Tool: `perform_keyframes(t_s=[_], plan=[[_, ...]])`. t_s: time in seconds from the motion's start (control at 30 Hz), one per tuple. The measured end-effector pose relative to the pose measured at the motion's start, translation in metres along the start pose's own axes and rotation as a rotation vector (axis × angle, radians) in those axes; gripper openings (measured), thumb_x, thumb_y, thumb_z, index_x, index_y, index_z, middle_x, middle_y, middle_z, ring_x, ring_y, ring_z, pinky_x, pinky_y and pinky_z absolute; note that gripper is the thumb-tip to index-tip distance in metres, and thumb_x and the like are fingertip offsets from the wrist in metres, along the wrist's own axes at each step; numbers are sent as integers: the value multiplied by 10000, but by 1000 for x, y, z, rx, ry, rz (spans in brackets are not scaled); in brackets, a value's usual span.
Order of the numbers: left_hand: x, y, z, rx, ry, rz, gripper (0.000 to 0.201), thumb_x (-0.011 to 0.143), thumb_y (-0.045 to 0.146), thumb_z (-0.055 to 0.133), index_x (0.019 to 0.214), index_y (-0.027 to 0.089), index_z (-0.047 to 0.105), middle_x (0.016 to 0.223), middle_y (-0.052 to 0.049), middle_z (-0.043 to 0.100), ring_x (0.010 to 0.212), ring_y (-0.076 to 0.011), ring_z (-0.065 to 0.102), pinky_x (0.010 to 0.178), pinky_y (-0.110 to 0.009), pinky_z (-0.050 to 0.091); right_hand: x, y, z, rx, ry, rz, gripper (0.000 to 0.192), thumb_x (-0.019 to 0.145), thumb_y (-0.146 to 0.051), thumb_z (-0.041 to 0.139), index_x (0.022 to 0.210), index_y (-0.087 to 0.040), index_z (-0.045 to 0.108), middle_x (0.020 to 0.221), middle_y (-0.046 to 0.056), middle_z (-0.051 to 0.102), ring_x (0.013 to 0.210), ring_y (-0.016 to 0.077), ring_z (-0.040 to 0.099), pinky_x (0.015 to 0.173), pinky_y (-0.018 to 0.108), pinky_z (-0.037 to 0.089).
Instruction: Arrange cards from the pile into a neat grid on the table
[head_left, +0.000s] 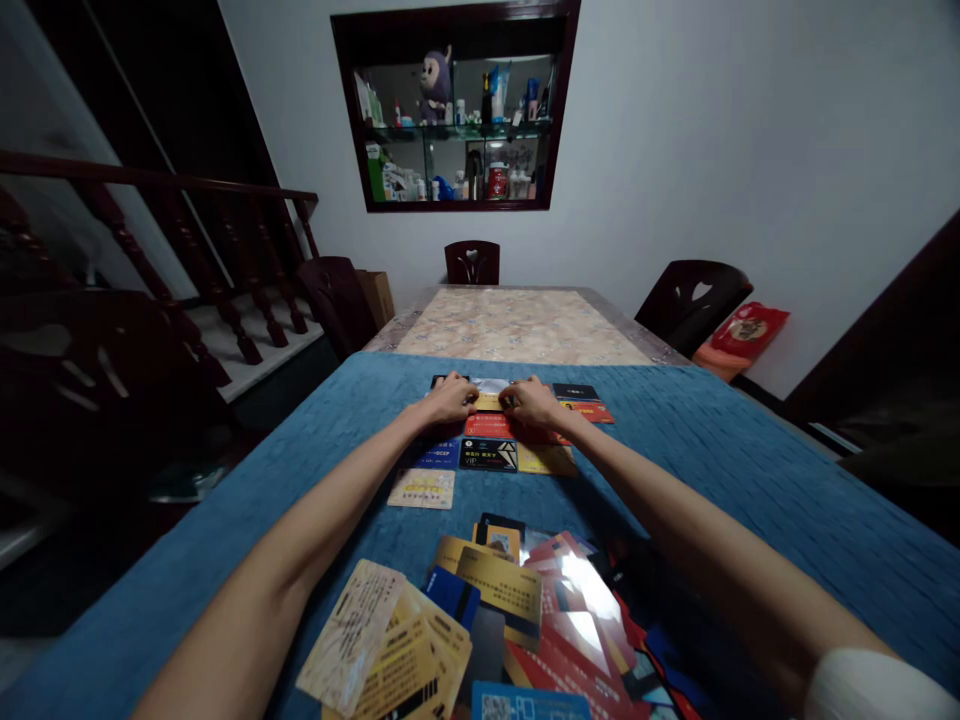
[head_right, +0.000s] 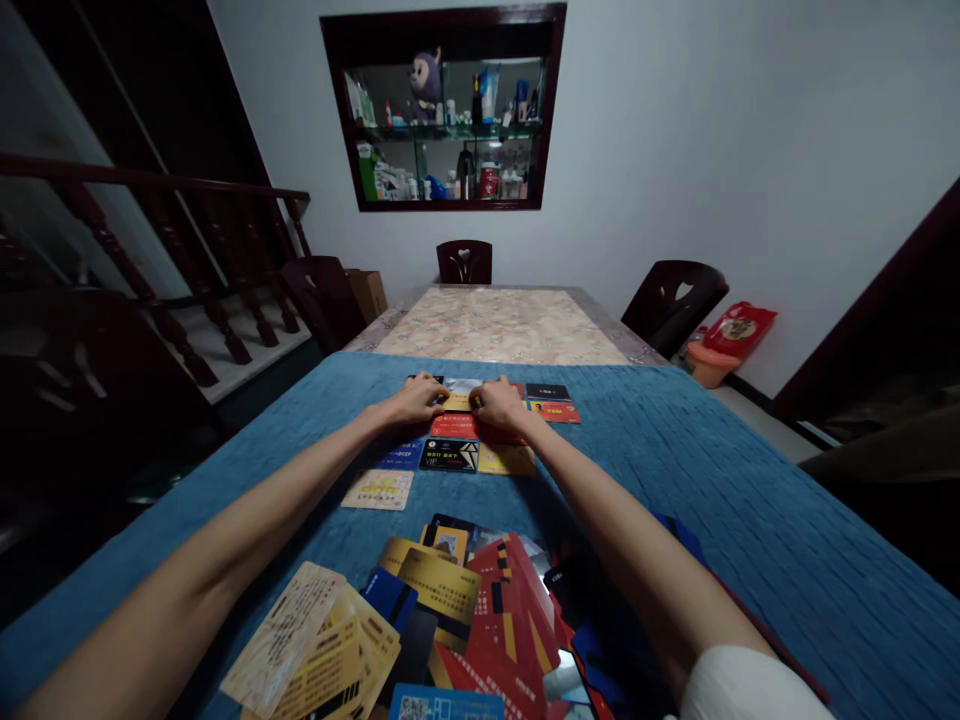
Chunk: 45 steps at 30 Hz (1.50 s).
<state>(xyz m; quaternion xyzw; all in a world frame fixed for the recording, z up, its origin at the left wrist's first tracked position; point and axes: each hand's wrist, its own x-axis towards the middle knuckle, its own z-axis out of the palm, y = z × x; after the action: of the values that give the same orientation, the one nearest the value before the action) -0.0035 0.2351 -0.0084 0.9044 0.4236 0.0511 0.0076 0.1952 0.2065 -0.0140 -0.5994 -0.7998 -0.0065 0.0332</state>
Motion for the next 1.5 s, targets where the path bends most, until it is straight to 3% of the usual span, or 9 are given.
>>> perform_keyframes(t_s=[0.47,1.07,1.33,1.5], plan=[[-2,1,2,60,-23,11,288,859,282,510,1087,209,670,1132,-107,643,1169,-292,437,962,-449,353,-2,-4,-3,-19,-20,13,338,869,-275,557,1175,-293,699,1242,75,651,1139,304,522,857,324,413],[2,1,7,66,14,72,224,853,186,484,919,167,697,1092,-133,611,1132,-304,423,901,-435,339,-8,-11,-10,-38,-24,-2,335,878,-253,522,1147,-271,719,1210,112,653,1156,330,493,825,353,411],[0,8,0,56,53,27,277,886,184,451,1053,156,670,1100,-136,622,1147,-304,424,909,-452,350,-12,-8,-17,-35,-7,-10,377,883,-249,499,1223,-249,663,1252,103,638,1145,317,488,826,363,414],[-16,16,-11,50,84,78,246,868,199,497,1026,163,681,1107,-128,619,1174,-308,415,933,-452,348,-27,-5,-28,-23,2,-26,349,877,-238,524,1186,-256,685,1265,89,638,1135,324,477,848,396,411]])
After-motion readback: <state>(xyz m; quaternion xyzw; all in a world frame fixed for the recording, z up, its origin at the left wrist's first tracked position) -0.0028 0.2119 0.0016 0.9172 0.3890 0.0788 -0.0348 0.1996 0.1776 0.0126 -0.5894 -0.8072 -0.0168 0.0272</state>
